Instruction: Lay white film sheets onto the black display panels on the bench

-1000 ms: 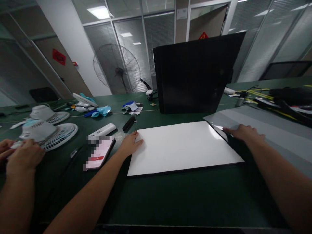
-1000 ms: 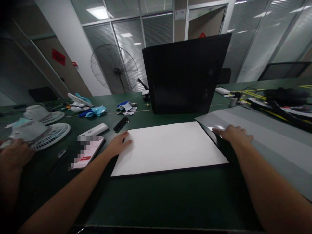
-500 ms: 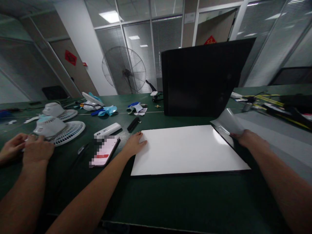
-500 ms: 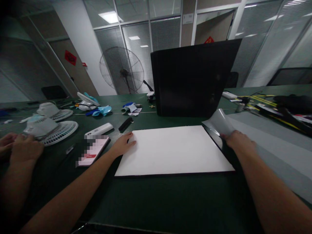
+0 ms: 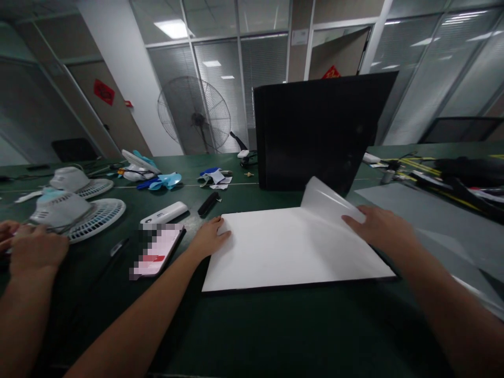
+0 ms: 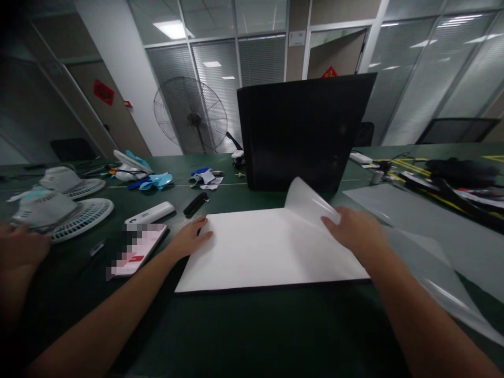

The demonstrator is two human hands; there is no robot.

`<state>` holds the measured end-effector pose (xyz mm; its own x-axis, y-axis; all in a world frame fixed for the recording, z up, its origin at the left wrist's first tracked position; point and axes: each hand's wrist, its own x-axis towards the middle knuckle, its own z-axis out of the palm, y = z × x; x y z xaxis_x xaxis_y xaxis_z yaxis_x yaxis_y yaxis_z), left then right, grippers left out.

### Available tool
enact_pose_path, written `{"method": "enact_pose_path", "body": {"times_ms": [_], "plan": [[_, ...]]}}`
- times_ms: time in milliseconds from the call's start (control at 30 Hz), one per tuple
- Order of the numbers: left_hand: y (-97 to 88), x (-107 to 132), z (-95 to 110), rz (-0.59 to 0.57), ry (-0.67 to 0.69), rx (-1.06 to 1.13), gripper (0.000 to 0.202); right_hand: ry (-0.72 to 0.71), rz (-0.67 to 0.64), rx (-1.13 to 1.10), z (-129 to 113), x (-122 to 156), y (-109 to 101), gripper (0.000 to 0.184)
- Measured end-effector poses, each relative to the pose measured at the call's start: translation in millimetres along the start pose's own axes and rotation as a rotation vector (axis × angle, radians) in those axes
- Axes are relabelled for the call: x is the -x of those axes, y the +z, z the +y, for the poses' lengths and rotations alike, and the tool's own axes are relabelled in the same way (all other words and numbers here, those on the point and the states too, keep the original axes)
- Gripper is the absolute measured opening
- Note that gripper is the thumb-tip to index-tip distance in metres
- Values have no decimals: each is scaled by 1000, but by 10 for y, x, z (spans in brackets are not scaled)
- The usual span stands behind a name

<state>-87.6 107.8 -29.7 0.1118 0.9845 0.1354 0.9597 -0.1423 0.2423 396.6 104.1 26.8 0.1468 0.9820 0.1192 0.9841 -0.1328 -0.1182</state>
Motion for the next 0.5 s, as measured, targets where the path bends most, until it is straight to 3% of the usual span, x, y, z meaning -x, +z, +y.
{"method": "enact_pose_path", "body": {"times_ms": [200,300,500], "plan": [[26,-18,-3,-3,-15,-2,61,-336,-44,-40,-633,333,157,78],[37,-32,-9,16,-5,30,61,-422,-92,-54,-889,508,257,87],[45,-32,-40,53,33,128,62,-654,-139,-135,-1103,705,324,79]]}}
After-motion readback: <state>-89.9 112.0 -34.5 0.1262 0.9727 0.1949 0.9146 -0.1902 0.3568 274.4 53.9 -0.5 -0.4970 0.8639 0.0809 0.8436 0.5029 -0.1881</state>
